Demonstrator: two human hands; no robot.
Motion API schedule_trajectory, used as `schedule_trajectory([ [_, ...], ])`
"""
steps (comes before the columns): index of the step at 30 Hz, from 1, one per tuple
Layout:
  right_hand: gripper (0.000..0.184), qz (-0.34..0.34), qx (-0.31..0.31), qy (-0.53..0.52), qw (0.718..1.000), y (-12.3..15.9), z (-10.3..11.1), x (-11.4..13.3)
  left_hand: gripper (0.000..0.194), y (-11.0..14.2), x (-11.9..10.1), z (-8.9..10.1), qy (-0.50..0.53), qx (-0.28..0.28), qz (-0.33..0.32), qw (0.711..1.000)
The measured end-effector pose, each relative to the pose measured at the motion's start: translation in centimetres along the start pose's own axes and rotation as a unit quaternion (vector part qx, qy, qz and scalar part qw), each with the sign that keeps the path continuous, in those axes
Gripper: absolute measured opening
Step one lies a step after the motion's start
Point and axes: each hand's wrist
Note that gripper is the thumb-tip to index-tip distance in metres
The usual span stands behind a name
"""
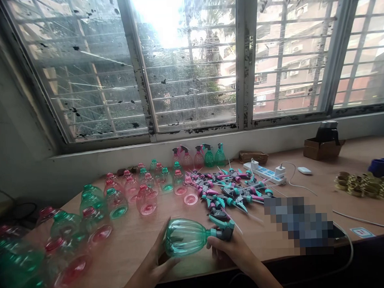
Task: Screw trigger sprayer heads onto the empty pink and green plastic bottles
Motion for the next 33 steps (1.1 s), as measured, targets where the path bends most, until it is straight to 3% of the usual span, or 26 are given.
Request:
schedule_trajectory([
  [8, 0.034, -0.004, -0.005, 0.031, 0.999, -0.1, 0.1, 0.0, 0.085, -0.3, -0.7, 0.0, 0.021, 0.012, 0.013, 1.0],
  [14, 0.035, -0.01, -0.002, 0.04, 0.999, -0.1, 0.2, 0.0, 0.099, -0.2, -0.6, -0.2, 0.017, 0.01, -0.002, 1.0],
  [20, 0.04, -0.016, -0.009, 0.021, 1.0, 0.2, -0.1, 0.4, 0.102, -0.1, -0.4, -0.2, 0.028, 0.006, 0.004, 1.0],
  [25, 0.04, -0.014, -0.018, 0.019, 1.0, 0.2, -0.1, 0.3, 0.091, 0.0, -0.6, -0.1, 0.045, 0.023, 0.02, 0.999],
  [33, 0.036, 0.001, -0.013, -0.024, 1.0, 0.2, -0.1, -0.1, 0.106, -0.1, 0.5, 0.3, 0.014, 0.027, 0.004, 1.0],
])
Point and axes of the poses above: each hand's wrist, its own y-axis away from the middle knuckle, its own z-axis out of the back of the hand, x = y × z, and after that the axes turned 13 degrees about -z, right-handed
